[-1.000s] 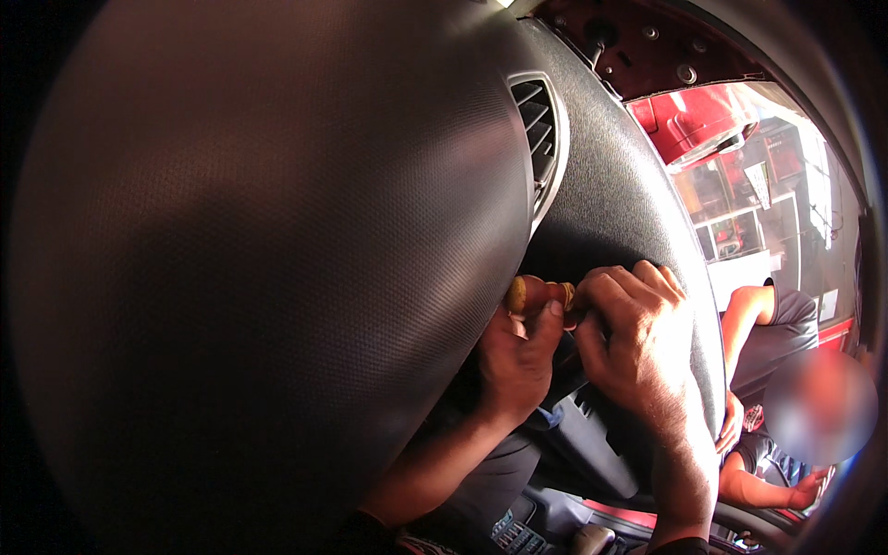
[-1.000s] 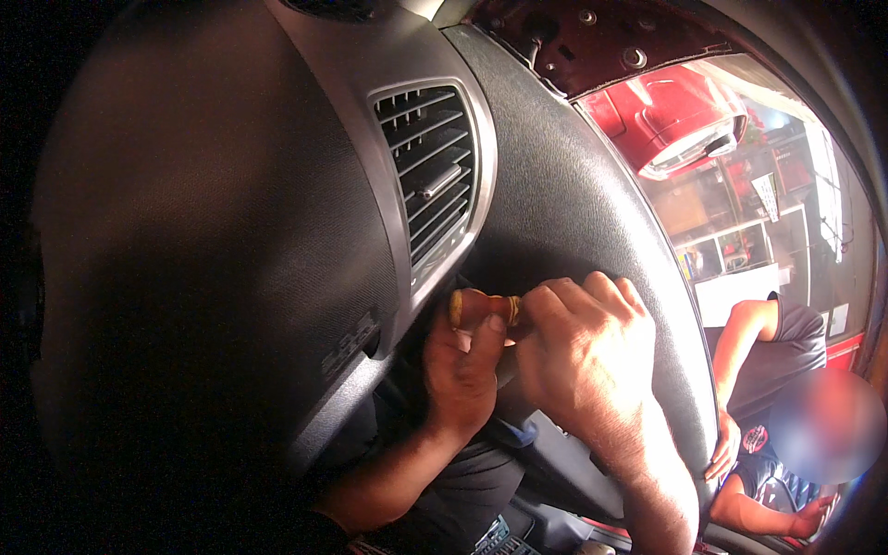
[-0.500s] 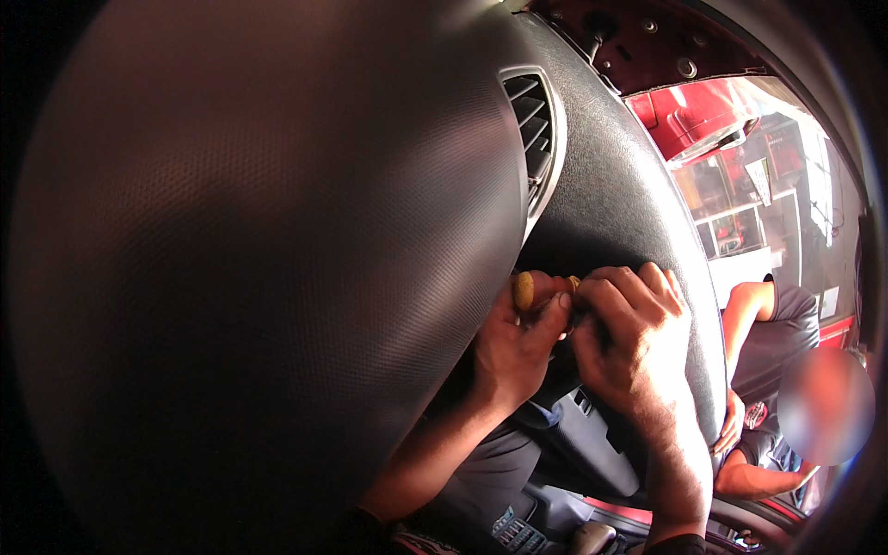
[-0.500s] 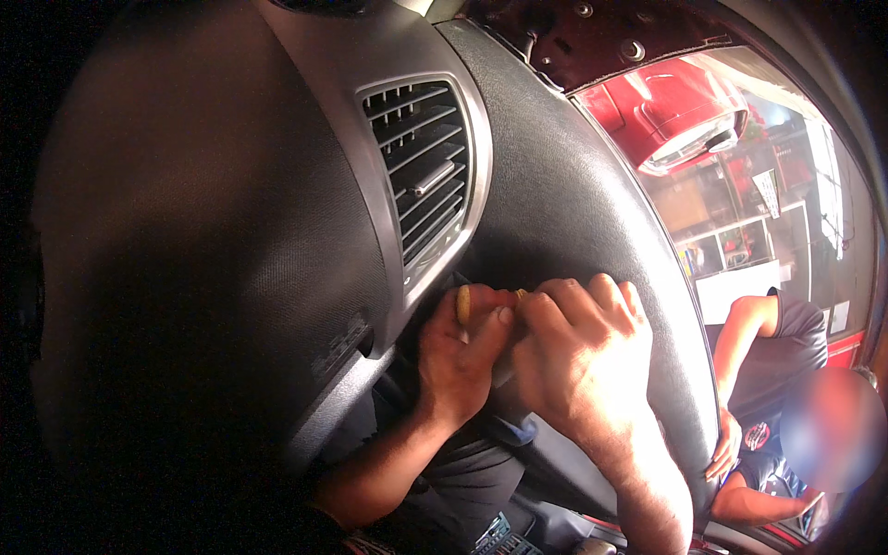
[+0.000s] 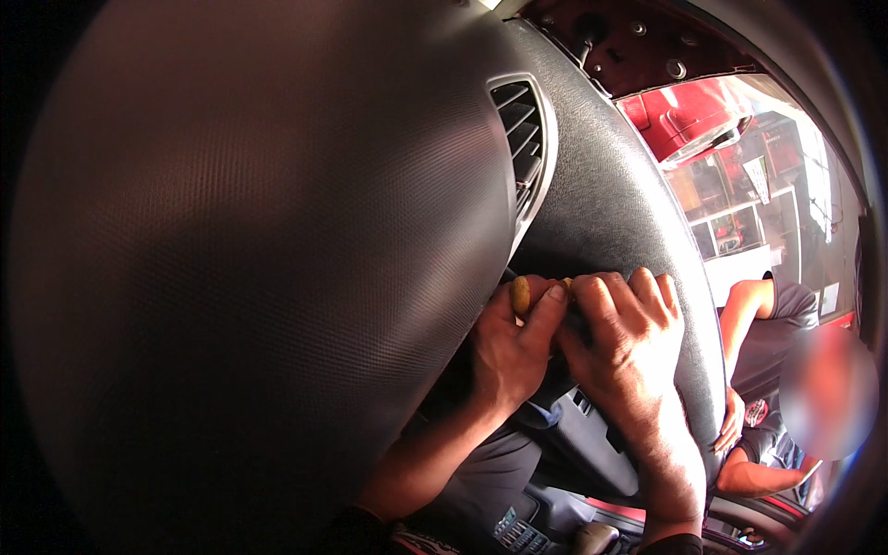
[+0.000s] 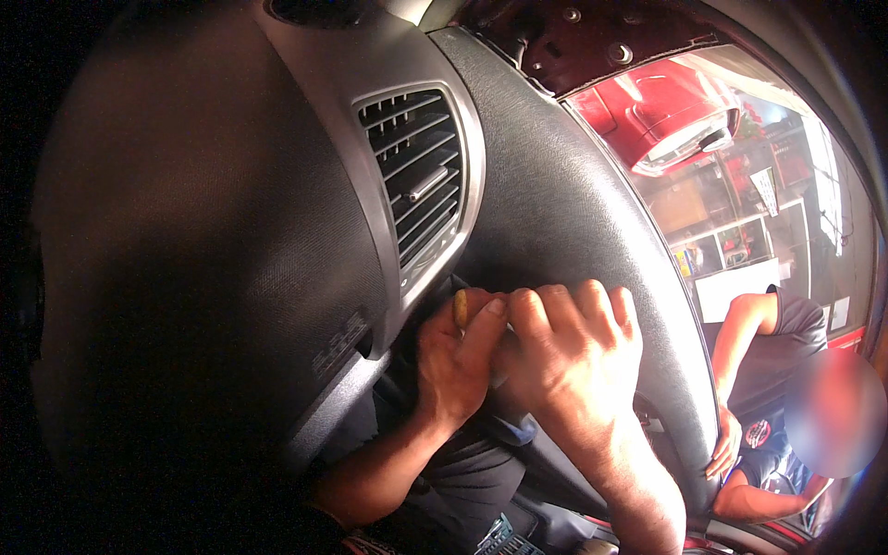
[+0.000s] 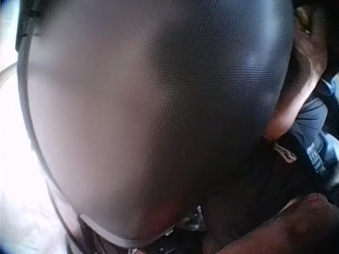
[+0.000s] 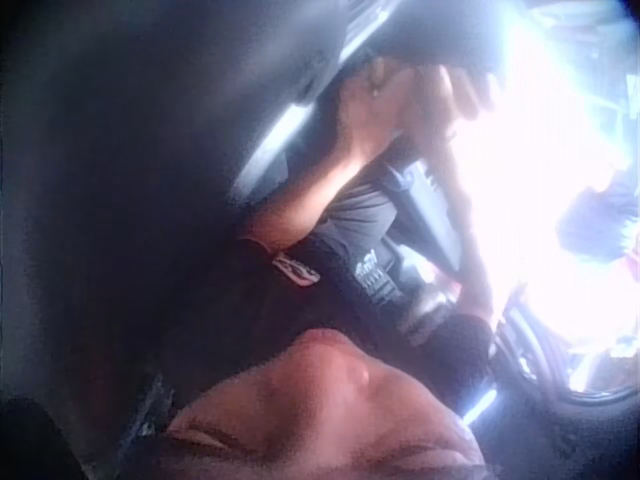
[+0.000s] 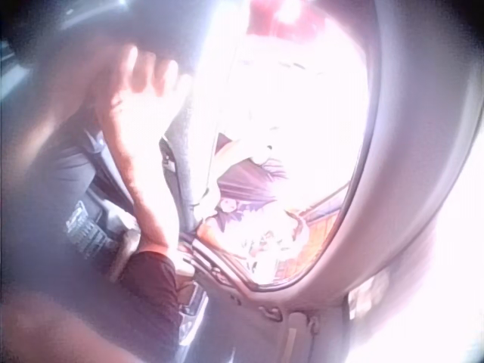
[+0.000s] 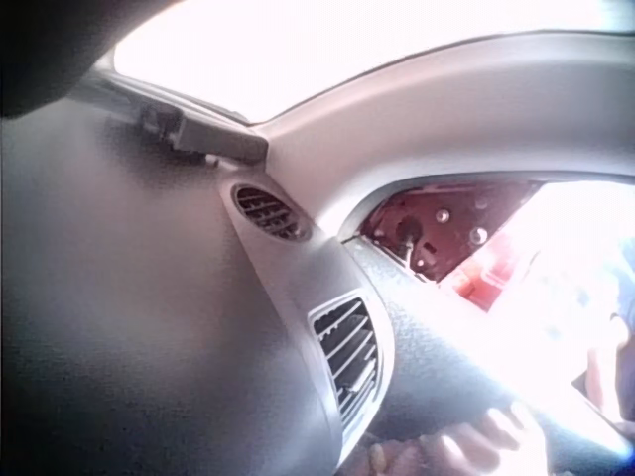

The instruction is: The person uses a screwdriver to remove screws from the steering wheel column, then pulls the steering wheel away from the column to access the internal components. The person works inside a car with a red exterior.

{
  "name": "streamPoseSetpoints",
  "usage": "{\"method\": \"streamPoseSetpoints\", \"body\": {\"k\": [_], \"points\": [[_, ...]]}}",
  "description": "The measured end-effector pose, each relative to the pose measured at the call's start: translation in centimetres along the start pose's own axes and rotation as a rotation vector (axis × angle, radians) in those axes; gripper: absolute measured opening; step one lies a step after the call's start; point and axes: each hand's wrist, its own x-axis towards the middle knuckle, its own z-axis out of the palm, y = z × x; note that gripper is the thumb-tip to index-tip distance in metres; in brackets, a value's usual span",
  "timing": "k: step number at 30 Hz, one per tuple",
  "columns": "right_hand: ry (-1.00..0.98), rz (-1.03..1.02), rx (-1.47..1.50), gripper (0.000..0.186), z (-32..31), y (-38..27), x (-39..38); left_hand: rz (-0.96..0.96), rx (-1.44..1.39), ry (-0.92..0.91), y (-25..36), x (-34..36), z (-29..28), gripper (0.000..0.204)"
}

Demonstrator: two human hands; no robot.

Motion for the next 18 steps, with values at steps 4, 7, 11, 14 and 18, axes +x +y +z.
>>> {"method": "streamPoseSetpoints", "body": {"k": [4, 7, 11, 14, 18], "points": [[-0.055, -0.031, -0.08, 0.038, 0.0, 0.1, 0.3, -0.052, -0.083, 0.021, -0.9, -0.1, 0.2, 0.021], [-0.074, -0.036, -0.109, 0.04, 0.1, 0.3, 0.3, -0.026, -0.043, -0.017, -0.5, 0.1, -0.1, 0.022], [-0.086, -0.026, -0.105, 0.035, -0.1, 0.5, 0.4, -0.073, -0.087, -0.06, 0.0, 0.0, -0.6, 0.027], [-0.075, -0.03, -0.102, 0.03, -0.1, 0.5, 0.4, 0.016, 0.032, -0.027, -0.1, 0.1, -0.7, 0.032], [-0.06, -0.038, -0.131, 0.028, 0.0, 0.2, 0.3, 0.002, 0.091, 0.015, -1.1, 0.4, -0.6, 0.044]]}}
